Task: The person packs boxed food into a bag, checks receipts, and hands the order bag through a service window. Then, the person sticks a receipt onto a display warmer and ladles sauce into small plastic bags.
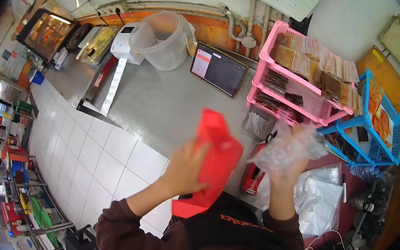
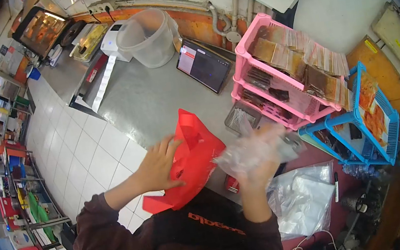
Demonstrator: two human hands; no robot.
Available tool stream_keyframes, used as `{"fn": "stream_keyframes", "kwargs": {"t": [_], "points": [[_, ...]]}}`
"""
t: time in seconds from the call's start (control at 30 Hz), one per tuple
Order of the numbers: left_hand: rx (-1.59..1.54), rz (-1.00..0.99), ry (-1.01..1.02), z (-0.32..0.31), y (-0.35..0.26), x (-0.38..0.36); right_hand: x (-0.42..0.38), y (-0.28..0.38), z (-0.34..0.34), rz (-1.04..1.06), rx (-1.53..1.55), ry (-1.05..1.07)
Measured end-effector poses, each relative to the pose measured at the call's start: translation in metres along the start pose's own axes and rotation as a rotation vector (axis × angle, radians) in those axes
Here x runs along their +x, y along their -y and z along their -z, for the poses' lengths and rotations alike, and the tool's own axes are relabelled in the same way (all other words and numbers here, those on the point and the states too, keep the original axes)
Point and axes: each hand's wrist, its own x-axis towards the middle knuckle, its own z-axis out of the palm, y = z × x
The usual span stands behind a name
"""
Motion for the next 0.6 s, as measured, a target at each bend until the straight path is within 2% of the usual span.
{"fn": "stream_keyframes", "kwargs": {"t": [0.03,0.07,0.1,0.13,0.17,0.2,0.23,0.27,0.3,0.33,0.37,0.4,0.47,0.53,0.6], "points": [[-0.084,0.099,0.16,-0.017,0.016,-0.009,0.004,-0.021,-0.003,0.026,-0.005,0.037],[-0.096,0.089,0.169,-0.022,0.028,-0.015,0.008,-0.043,-0.005,0.053,-0.008,0.073],[-0.222,0.086,0.194,-0.025,0.04,-0.021,0.014,-0.076,0.003,0.072,-0.053,-0.107],[-0.348,0.084,0.219,-0.025,0.052,-0.025,0.013,-0.096,-0.012,0.007,-0.295,-0.131],[-0.362,0.076,0.231,-0.015,0.062,-0.027,0.013,-0.12,0.003,-0.056,-0.527,-0.034],[-0.48,0.159,0.204,0.003,0.07,-0.028,0.011,-0.13,0.013,-0.054,-0.537,-0.05],[-0.594,0.242,0.175,0.014,0.078,-0.027,0.01,-0.135,0.021,0.007,-0.975,0.134],[-0.603,0.23,0.183,0.013,0.088,-0.028,0.007,-0.138,0.03,0.064,-1.41,0.331],[-0.792,0.244,0.146,0.013,0.096,-0.03,0.004,-0.133,0.038,-0.226,-1.399,0.28],[-0.981,0.26,0.109,0.012,0.104,-0.032,0.002,-0.129,0.04,-0.231,-1.409,0.267],[-1.304,0.365,0.213,0.022,0.103,-0.029,0.001,-0.123,0.031,-0.307,-1.516,0.186],[-1.311,0.357,0.231,0.022,0.107,-0.027,-0.001,-0.116,0.021,-0.384,-1.619,0.097],[-1.525,-0.163,0.225,0.022,0.115,-0.022,0.002,-0.097,0.007,-0.29,-1.759,-0.095],[-1.688,-0.634,0.571,0.04,0.094,-0.019,0.003,-0.085,-0.006,-0.12,-1.789,-0.206],[-1.588,-0.86,1.018,0.045,0.071,-0.017,0.006,-0.085,-0.021,0.121,-1.223,-0.271]]}}
